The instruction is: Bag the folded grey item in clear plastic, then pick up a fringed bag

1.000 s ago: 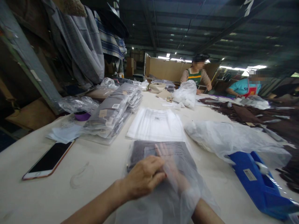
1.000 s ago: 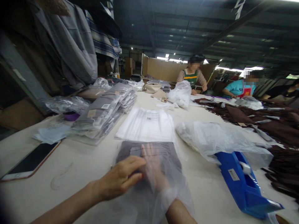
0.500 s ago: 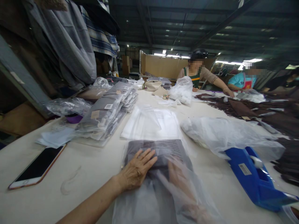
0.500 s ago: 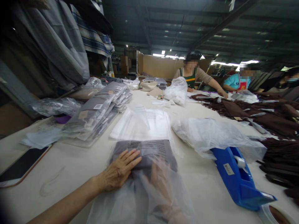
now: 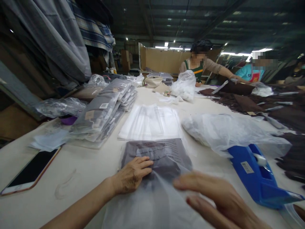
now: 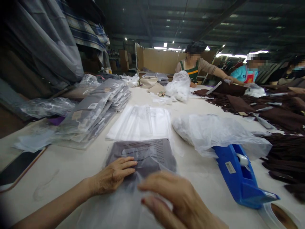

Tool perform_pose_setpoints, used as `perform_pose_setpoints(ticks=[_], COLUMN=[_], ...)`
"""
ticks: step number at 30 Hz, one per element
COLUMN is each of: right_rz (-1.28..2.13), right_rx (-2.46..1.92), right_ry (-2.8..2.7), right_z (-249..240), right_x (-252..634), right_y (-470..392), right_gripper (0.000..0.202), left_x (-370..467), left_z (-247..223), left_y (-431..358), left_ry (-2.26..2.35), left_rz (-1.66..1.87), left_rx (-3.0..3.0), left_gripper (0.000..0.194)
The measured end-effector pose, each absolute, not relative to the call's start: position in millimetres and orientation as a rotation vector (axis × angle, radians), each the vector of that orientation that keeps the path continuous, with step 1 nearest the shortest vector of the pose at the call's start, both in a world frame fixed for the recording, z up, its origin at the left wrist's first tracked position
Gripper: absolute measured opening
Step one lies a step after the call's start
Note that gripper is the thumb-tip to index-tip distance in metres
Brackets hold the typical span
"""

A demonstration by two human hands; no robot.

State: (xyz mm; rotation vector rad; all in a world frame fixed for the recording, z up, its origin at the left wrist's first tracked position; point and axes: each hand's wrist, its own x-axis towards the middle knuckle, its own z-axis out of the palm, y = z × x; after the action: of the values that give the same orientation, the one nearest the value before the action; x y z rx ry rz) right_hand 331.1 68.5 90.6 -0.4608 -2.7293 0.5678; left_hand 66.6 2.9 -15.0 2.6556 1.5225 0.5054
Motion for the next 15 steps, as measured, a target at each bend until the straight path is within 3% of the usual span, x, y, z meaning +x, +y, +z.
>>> perform_pose_setpoints(ticks=[5, 9, 12, 15], right_rz=[0.601, 0.685, 0.456, 0.139], right_rx=[-0.501, -0.563, -0.516, -0.374], right_ry=[-2.891, -2.725, -2.749, -2.834], right_z=[18.9, -18.4, -18.0, -17.4], right_x=[291.8, 344.7, 398.7, 425.7], right_y=[150.7, 163.8, 153.5, 142.4], right_gripper=[0.033, 0.034, 0.044, 0.058], left_x=[49.5, 19.9, 8.6, 16.9], left_z=[-8.5, -2.2, 1.1, 1.4], left_y=[-18.1, -64.2, -100.0, -116.5], left_ry=[1.506, 1.597, 1.6, 1.586], left_rz=[0.609, 0.501, 0.265, 0.243], left_rx=[2.589, 2.599, 2.699, 2.811], left_gripper=[0.034, 0.05, 0.067, 0.068])
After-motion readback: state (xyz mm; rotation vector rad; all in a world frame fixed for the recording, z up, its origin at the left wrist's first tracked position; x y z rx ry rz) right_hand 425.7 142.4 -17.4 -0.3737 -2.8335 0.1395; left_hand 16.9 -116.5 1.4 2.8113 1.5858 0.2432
